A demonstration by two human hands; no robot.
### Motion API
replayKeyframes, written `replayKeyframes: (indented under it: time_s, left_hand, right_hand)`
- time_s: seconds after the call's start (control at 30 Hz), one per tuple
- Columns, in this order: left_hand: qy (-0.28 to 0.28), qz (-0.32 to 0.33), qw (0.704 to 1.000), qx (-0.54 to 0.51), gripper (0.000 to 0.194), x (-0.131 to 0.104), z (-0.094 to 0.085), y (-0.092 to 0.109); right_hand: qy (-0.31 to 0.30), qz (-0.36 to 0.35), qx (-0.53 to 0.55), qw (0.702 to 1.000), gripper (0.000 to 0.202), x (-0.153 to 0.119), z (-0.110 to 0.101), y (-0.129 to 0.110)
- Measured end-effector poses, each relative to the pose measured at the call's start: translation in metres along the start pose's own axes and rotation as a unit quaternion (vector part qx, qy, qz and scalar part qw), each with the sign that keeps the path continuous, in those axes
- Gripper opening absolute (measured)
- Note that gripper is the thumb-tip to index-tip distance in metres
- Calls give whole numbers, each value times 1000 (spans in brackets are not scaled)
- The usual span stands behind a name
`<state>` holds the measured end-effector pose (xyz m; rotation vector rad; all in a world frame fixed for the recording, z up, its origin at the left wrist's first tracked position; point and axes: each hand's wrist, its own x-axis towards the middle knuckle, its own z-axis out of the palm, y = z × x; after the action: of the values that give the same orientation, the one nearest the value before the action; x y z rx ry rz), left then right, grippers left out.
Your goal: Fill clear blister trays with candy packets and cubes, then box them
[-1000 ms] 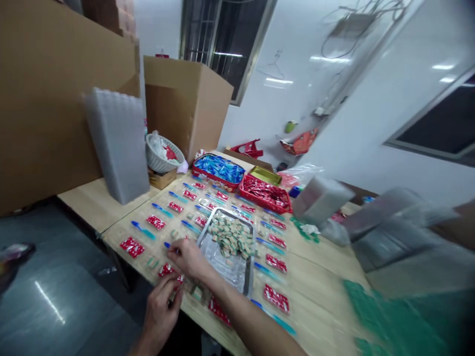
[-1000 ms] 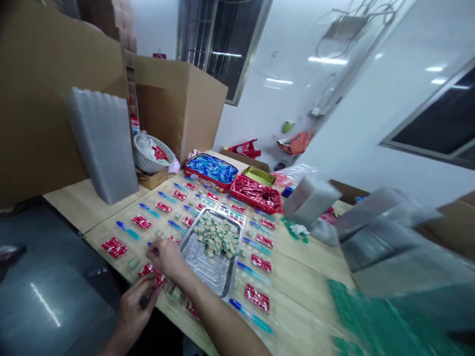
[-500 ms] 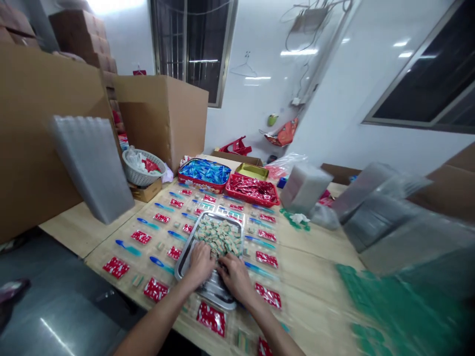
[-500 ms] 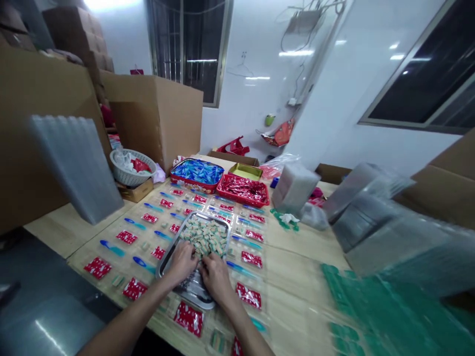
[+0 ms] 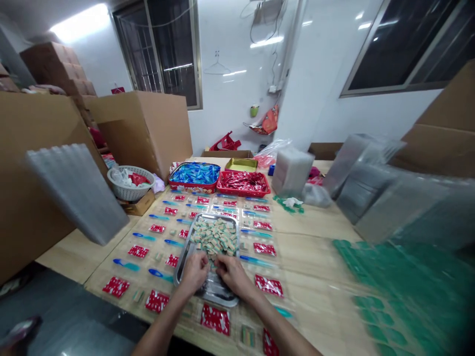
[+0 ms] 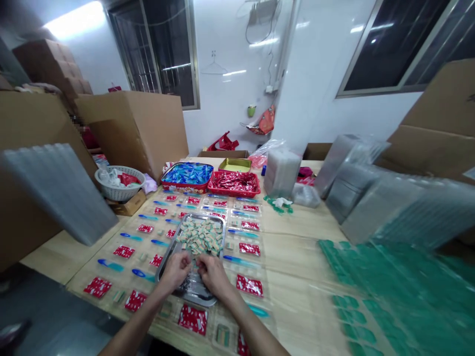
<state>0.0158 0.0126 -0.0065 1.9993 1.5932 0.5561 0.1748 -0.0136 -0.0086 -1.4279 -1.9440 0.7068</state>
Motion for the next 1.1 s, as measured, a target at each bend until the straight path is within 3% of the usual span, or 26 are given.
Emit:
replayKeyframes:
  time_s: [0.2, 0.43, 0.57, 0.7, 0.93, 1.1]
  left_hand:
    - [-42, -3, 997, -64, 22, -4, -1, 0]
    - [8, 10, 998, -60, 21, -10, -2, 0]
    - [29, 17, 998, -50, 23, -17, -2, -4]
    - [39, 18, 998, -42, 24, -22, -1, -7]
    - [31, 32, 998, -51, 24, -28, -3, -10]
    - [36, 30, 997, -58, 26, -27, 2, -14]
  right_hand:
    - [5, 6, -13, 1000, 17, 2, 11, -4]
    - [34, -33, -42, 998, 15, 19, 8, -2]
    - [60, -42, -179, 981, 14, 43, 4, -10]
    - [3, -10, -275, 961, 16, 60, 4, -16]
    - [-81, -42, -272, 958, 16, 73, -5, -9]
    - [-90, -66, -269, 957, 15, 78, -6, -10]
